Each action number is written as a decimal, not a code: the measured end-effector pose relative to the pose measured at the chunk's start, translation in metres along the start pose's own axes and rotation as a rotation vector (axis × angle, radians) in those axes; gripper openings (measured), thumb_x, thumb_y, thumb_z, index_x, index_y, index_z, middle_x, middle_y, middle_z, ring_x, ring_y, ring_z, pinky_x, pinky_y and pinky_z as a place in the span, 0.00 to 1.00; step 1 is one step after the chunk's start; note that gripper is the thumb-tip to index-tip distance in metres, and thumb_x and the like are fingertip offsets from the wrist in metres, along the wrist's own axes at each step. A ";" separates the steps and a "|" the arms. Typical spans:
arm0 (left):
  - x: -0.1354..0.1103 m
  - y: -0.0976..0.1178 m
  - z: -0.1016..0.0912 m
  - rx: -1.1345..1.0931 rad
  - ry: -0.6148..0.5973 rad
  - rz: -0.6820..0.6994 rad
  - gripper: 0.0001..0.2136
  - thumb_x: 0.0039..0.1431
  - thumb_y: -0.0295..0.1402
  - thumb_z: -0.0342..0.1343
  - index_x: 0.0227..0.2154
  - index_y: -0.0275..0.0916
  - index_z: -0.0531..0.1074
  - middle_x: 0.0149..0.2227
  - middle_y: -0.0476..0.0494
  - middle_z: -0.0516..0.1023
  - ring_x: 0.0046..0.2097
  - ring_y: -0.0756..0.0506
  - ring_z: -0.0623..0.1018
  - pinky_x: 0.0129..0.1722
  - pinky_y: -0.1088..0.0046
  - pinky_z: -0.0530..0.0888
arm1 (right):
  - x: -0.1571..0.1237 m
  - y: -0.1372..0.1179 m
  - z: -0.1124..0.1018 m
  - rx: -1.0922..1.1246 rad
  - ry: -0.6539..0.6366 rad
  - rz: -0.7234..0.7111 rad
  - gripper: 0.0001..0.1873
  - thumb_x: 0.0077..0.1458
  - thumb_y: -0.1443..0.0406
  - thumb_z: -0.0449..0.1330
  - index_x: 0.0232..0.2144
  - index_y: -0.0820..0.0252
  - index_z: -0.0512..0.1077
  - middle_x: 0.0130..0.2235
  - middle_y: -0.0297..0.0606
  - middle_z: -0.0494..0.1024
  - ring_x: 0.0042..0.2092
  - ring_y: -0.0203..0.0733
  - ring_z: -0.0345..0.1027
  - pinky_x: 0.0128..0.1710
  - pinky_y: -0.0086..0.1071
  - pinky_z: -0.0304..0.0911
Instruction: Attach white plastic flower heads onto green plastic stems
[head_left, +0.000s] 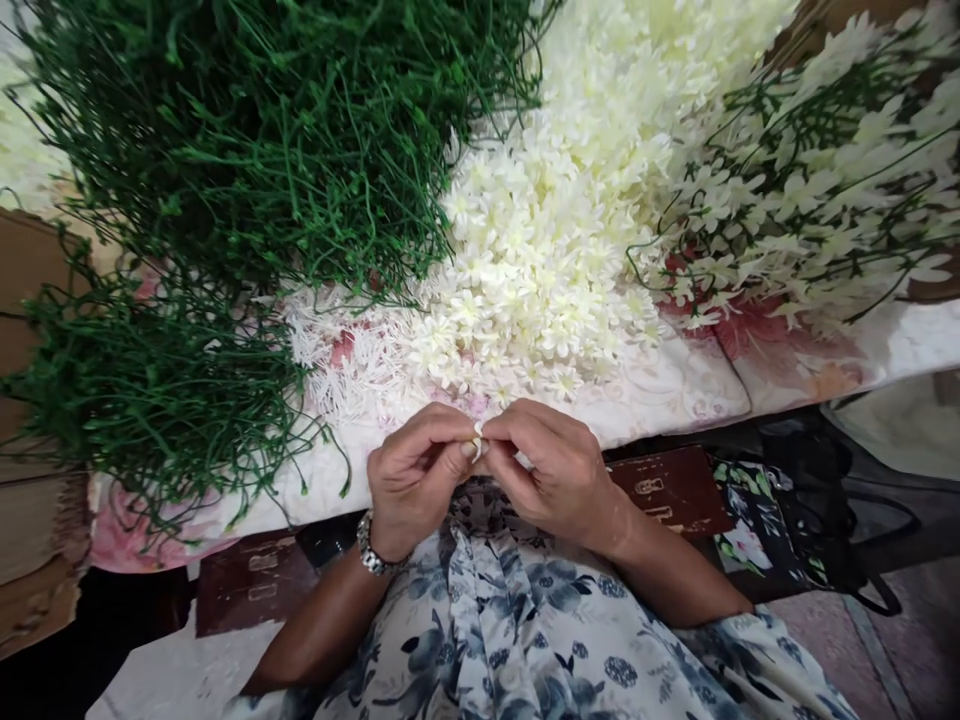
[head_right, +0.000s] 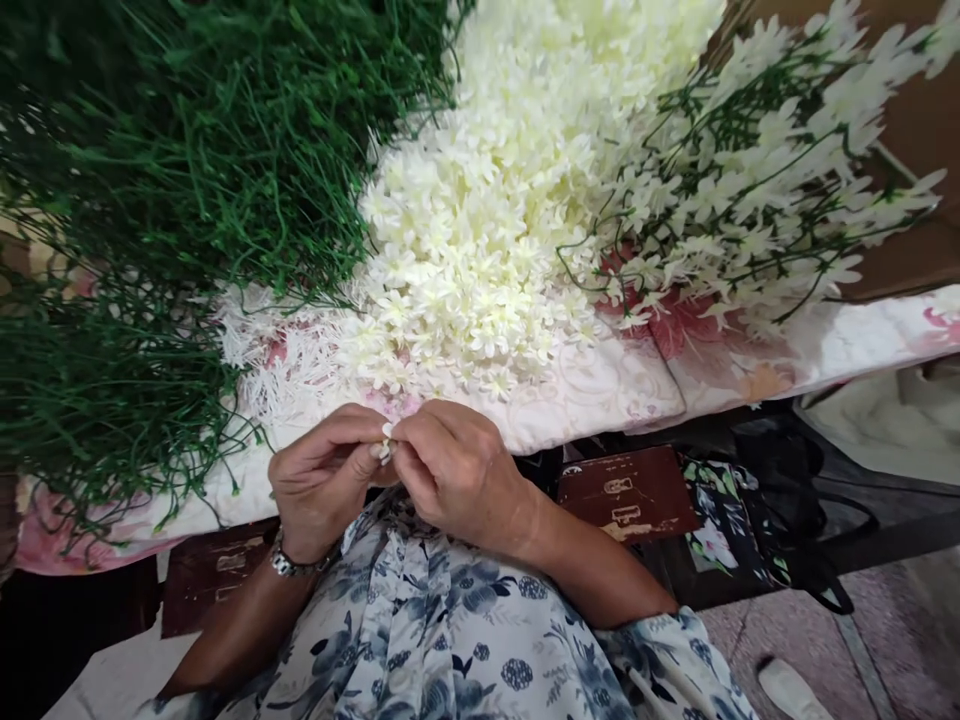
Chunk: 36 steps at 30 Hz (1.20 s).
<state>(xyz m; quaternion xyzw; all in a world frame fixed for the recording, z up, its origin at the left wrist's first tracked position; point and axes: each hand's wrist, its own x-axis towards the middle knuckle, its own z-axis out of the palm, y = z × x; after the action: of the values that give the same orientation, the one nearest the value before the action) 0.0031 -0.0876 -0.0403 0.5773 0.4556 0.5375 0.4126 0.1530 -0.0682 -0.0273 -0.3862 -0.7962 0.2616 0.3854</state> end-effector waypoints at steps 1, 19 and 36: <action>0.000 0.001 0.000 0.017 -0.020 -0.019 0.09 0.52 0.20 0.56 0.34 0.39 0.74 0.30 0.48 0.74 0.33 0.52 0.73 0.30 0.79 0.71 | -0.001 0.001 0.000 0.013 -0.009 0.009 0.06 0.53 0.73 0.53 0.29 0.68 0.70 0.25 0.38 0.70 0.28 0.33 0.62 0.28 0.28 0.60; -0.005 0.001 -0.044 0.379 0.269 0.073 0.10 0.52 0.20 0.55 0.36 0.38 0.75 0.31 0.46 0.75 0.33 0.51 0.75 0.30 0.77 0.71 | 0.047 0.016 0.022 -0.714 -0.010 -0.115 0.08 0.53 0.72 0.54 0.25 0.60 0.70 0.26 0.37 0.69 0.31 0.39 0.58 0.33 0.33 0.56; -0.004 0.001 -0.066 0.535 0.378 0.106 0.09 0.52 0.22 0.55 0.35 0.38 0.75 0.30 0.48 0.75 0.33 0.51 0.74 0.32 0.75 0.70 | 0.033 -0.008 0.024 -0.625 -0.086 -0.242 0.08 0.52 0.73 0.55 0.35 0.60 0.69 0.28 0.38 0.71 0.30 0.38 0.62 0.28 0.32 0.55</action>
<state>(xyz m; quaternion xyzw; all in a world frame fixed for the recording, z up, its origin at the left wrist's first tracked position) -0.0624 -0.0928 -0.0353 0.5784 0.6183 0.5170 0.1259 0.1166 -0.0490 -0.0217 -0.3768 -0.8935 -0.0269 0.2429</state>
